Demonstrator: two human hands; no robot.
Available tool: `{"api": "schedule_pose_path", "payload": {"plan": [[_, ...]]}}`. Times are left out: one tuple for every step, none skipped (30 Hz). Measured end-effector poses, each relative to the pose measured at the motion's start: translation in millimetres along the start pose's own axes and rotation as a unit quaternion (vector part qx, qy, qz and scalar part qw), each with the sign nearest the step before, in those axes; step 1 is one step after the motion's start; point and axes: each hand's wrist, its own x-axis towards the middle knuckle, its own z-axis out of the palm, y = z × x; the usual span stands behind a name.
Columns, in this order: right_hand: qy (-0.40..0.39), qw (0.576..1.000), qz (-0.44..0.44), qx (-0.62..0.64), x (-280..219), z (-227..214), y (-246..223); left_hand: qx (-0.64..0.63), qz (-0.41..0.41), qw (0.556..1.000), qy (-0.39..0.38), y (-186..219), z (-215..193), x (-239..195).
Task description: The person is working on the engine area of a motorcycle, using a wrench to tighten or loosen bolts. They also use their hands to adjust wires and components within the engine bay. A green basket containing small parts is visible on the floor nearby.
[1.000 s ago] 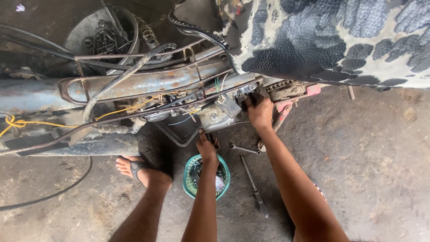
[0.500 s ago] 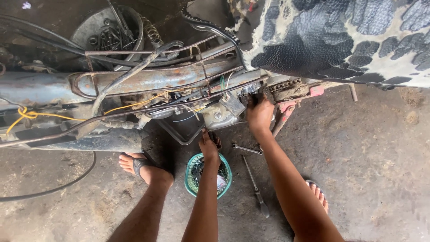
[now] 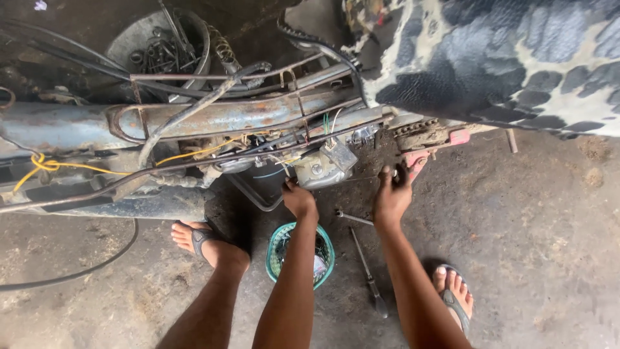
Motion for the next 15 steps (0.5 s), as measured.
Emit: {"api": "schedule_pose_path", "payload": {"plan": [[-0.002, 1.0, 0.004, -0.003, -1.9, 4.9, -2.4, 0.003, -0.004, 1.0, 0.003, -5.2, 2.0, 1.4], [-0.008, 0.98, 0.089, 0.179, -2.3, 12.5, -7.1, 0.006, 0.007, 1.0, 0.006, -6.3, 5.2, 5.0], [-0.013, 0.919, 0.172, 0.354, -3.2, 19.6, -12.6, 0.008, 0.018, 1.0, 0.009, -6.7, 7.8, 7.8], [-0.015, 0.919, 0.17, 0.356, -5.9, 20.4, -11.3, 0.005, 0.02, 1.0, 0.009, -6.7, 6.2, 8.1], [-0.018, 0.924, 0.151, 0.351, -8.1, 21.0, -10.1, 0.01, 0.021, 1.0, 0.008, -6.5, 5.1, 8.1], [-0.019, 0.929, 0.133, 0.345, -9.5, 20.4, -7.6, 0.017, 0.02, 1.0, 0.006, -8.0, 5.3, 7.5], [-0.019, 0.929, 0.131, 0.346, -4.2, 20.2, -7.2, 0.015, 0.021, 1.0, 0.005, -0.4, 11.5, 6.4], [-0.017, 0.934, 0.122, 0.334, -4.7, 19.3, -4.2, 0.033, 0.044, 0.998, 0.012, 2.8, 10.1, 5.0], [-0.015, 0.94, 0.113, 0.322, -5.7, 17.9, -1.1, 0.051, 0.067, 0.996, 0.02, 5.8, 8.3, 3.1], [-0.02, 0.939, 0.115, 0.323, -5.7, 17.2, -1.1, 0.051, 0.067, 0.996, 0.025, 12.6, 1.9, -6.4], [-0.031, 0.945, 0.117, 0.304, -5.6, 15.6, -1.7, 0.077, 0.056, 0.995, 0.009, 19.7, -4.4, -17.1], [-0.035, 0.951, 0.112, 0.287, -0.5, 11.9, -3.8, 0.103, 0.049, 0.993, -0.015, 29.0, -2.6, -29.1], [-0.032, 0.95, 0.109, 0.29, 6.5, 12.1, 5.7, 0.102, 0.052, 0.993, -0.019, 47.6, -9.4, -49.2], [-0.042, 0.951, 0.124, 0.281, 13.3, 10.3, 16.2, -0.003, -0.03, 0.997, -0.07, 64.0, -16.3, -70.4], [-0.052, 0.95, 0.139, 0.273, 20.4, 8.5, 26.9, -0.107, -0.113, 0.98, -0.12, 80.1, -23.2, -91.5]]}}
